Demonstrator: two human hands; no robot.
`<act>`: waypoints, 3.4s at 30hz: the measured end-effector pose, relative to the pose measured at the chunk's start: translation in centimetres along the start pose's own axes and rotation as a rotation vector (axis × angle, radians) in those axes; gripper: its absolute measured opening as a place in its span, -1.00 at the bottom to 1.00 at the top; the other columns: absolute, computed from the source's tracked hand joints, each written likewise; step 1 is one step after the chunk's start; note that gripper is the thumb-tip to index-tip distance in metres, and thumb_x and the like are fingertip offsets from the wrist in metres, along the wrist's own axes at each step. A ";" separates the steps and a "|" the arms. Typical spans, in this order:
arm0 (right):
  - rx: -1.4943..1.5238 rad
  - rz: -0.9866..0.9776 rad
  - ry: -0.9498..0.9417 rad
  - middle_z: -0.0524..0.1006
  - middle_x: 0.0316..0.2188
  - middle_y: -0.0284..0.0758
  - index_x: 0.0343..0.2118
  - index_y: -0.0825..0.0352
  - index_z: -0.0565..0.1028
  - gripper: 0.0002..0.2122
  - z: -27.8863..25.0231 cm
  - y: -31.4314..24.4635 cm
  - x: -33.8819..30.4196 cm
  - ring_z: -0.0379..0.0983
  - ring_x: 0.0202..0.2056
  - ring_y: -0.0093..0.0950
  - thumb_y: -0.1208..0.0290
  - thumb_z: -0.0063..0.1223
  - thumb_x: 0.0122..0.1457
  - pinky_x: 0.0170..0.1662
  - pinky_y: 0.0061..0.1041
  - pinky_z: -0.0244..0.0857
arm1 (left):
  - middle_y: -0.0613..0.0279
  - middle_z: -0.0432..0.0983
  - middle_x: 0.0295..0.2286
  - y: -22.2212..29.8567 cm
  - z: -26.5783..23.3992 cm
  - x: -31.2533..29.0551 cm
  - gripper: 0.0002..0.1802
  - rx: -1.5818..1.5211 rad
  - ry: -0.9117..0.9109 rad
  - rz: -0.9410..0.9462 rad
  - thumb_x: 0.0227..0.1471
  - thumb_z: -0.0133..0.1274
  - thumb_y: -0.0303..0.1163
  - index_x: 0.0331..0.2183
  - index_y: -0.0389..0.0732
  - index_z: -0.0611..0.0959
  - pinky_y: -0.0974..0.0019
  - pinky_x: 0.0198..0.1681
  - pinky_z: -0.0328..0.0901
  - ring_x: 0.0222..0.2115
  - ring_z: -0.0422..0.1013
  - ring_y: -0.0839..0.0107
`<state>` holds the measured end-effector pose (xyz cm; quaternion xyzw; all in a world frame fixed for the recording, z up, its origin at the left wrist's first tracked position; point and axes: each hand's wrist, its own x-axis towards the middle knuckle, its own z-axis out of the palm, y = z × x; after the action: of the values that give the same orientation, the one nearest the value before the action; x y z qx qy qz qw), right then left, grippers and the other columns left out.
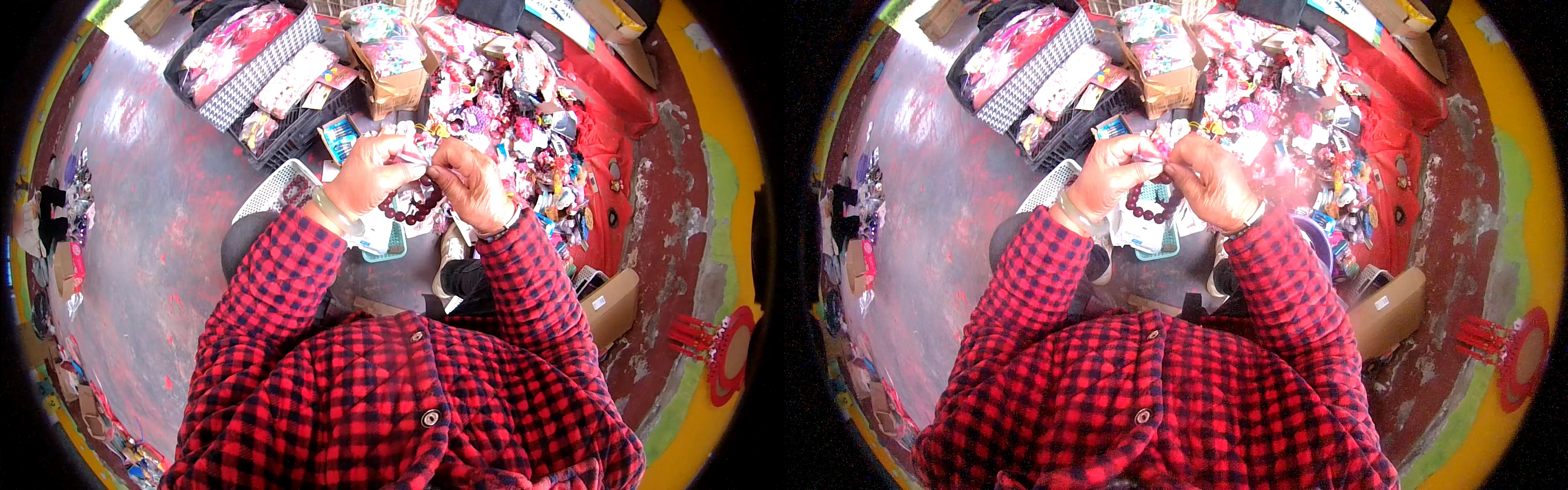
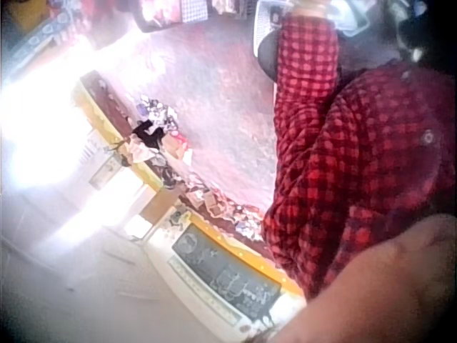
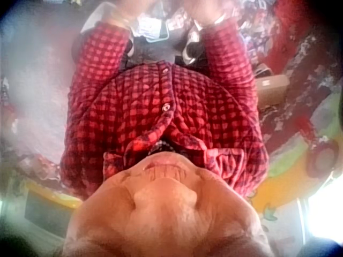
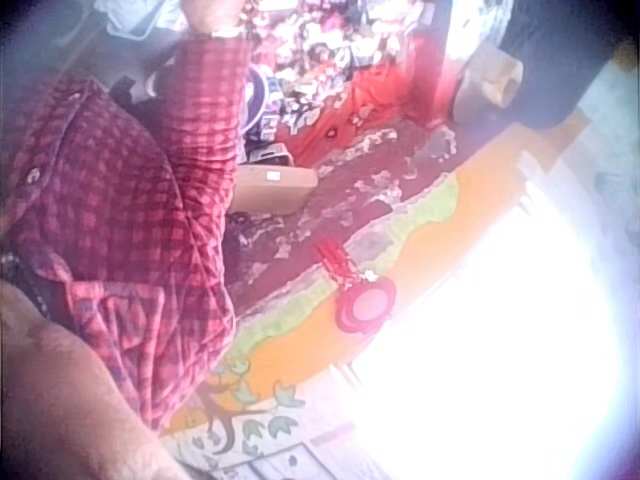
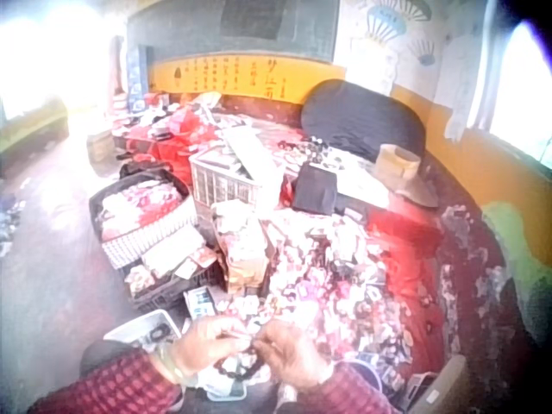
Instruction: The person picks up a beaded bracelet and places it inside a small plastic bag, then seals the bag by hand.
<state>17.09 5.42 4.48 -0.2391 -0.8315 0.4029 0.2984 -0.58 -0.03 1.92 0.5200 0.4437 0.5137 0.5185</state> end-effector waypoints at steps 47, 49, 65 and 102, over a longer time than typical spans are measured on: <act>0.199 0.217 -0.009 0.41 -0.58 -0.41 -0.50 0.38 0.48 -0.92 -1.5 0.5 -0.3 0.32 -0.51 -0.62 0.48 0.08 0.01 -0.41 -0.61 0.20 | 0.30 0.47 -0.47 0.8 -0.9 0.0 -0.90 -0.045 -0.158 -0.123 -0.01 0.01 -0.48 -0.41 -0.30 0.54 0.52 -0.33 0.25 -0.43 0.35 0.60; 0.042 0.033 -0.071 0.38 -0.59 -0.29 -0.48 0.36 0.46 -0.93 -1.1 0.4 0.0 0.36 -0.51 -0.41 0.48 0.03 0.02 -0.42 -0.48 0.22 | 0.31 0.42 -0.56 0.7 -0.7 0.0 -0.91 0.153 -0.183 0.047 -0.04 0.03 -0.47 -0.44 -0.30 0.54 0.48 -0.42 0.23 -0.51 0.33 0.57; -0.054 -0.164 0.125 0.36 -0.66 -0.27 -0.56 0.35 0.44 -0.92 -0.8 -0.3 0.0 0.32 -0.55 -0.29 0.48 0.05 -0.01 -0.45 -0.39 0.18 | 0.26 0.43 -0.61 1.7 -0.4 -0.3 -0.94 0.377 -0.091 0.173 -0.11 0.06 -0.52 -0.52 -0.31 0.57 0.48 -0.50 0.23 -0.58 0.35 0.55; 0.911 0.354 0.205 0.49 -0.55 -0.37 -0.55 0.40 0.52 -0.95 0.5 -0.7 -0.8 0.36 -0.46 -0.63 0.55 0.12 -0.05 -0.33 -0.66 0.19 | 0.39 0.40 -0.59 2.8 0.3 -0.7 -0.87 -0.067 -0.096 -0.046 -0.06 0.06 -0.46 -0.55 -0.32 0.54 0.54 -0.42 0.18 -0.52 0.28 0.65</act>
<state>17.21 4.25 4.55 -0.2602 -0.4841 0.7441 0.3799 -0.51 -0.98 4.68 0.5159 0.4126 0.4907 0.5681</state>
